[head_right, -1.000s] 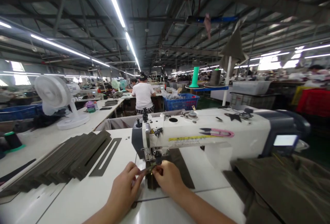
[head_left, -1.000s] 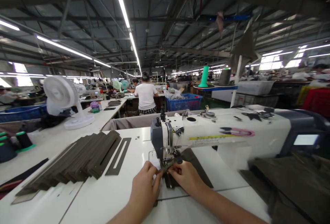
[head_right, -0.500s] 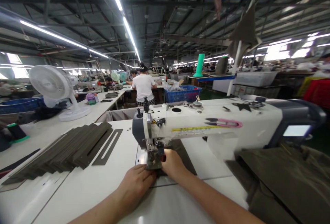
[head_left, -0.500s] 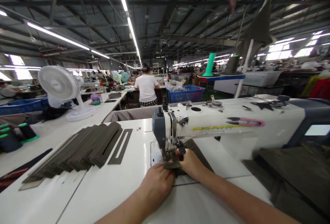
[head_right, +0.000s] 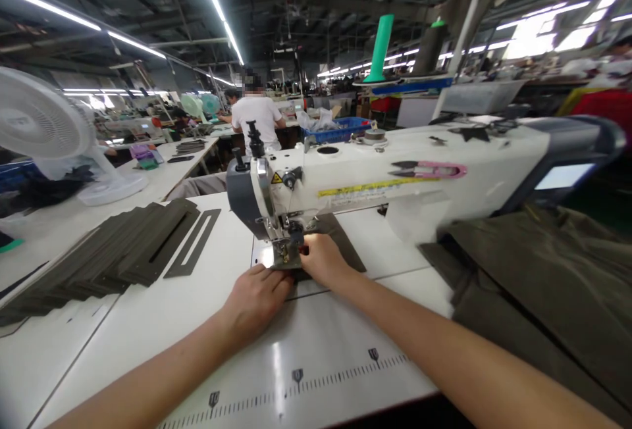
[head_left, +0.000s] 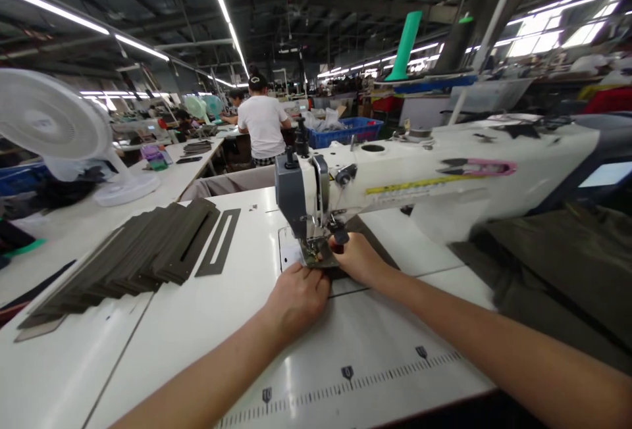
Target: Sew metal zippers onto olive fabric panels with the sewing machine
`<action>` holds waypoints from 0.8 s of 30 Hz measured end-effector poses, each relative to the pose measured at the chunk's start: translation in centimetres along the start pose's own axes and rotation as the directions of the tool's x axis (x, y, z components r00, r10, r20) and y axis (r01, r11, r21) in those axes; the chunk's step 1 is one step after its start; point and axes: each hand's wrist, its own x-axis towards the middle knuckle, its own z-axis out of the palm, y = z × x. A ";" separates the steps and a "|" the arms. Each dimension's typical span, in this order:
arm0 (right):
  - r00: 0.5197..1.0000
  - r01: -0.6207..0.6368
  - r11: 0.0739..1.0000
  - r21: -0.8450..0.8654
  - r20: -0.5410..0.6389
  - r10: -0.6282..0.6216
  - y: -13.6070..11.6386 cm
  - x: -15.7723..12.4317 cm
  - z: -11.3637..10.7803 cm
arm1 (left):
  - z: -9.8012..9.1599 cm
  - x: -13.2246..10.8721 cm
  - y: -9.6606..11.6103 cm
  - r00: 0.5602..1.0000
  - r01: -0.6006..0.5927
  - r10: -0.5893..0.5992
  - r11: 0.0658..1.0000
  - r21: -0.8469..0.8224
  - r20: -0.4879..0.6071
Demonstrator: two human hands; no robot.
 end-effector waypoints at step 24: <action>0.982 -0.187 0.889 -0.417 -0.104 0.158 -1.5 0.4 1.4 | 0.1 -0.1 0.3 0.994 0.065 -0.064 0.998 -0.011 0.084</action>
